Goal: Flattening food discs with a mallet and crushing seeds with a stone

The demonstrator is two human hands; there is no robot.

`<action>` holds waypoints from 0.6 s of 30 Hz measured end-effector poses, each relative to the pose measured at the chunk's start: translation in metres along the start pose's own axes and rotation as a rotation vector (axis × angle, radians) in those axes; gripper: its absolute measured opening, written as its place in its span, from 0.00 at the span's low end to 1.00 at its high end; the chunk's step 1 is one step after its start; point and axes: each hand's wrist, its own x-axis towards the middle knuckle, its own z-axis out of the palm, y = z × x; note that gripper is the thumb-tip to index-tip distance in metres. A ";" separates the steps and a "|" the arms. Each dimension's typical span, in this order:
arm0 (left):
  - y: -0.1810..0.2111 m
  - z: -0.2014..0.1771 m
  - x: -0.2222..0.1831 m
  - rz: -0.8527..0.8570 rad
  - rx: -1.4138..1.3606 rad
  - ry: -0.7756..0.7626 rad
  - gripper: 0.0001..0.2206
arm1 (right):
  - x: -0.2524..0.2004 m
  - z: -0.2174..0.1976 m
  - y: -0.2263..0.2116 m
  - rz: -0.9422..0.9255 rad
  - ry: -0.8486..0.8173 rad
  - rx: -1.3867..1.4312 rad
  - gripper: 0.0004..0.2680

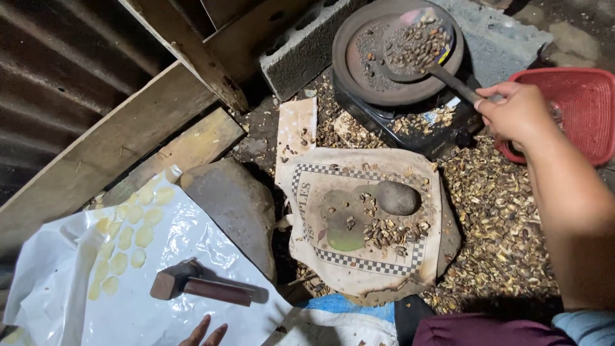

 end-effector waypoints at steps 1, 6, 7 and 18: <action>0.010 -0.003 0.005 0.002 0.002 0.006 0.20 | 0.006 0.000 0.010 -0.004 0.005 0.001 0.11; 0.034 -0.004 0.012 -0.443 -0.185 -0.196 0.18 | -0.017 -0.004 -0.036 0.147 -0.082 -0.139 0.09; 0.032 -0.002 0.010 -0.444 -0.184 -0.198 0.18 | -0.018 -0.001 -0.040 0.148 -0.083 -0.138 0.09; 0.020 -0.002 0.014 -0.387 -0.079 -0.175 0.19 | 0.016 0.054 -0.002 0.098 -0.111 0.303 0.13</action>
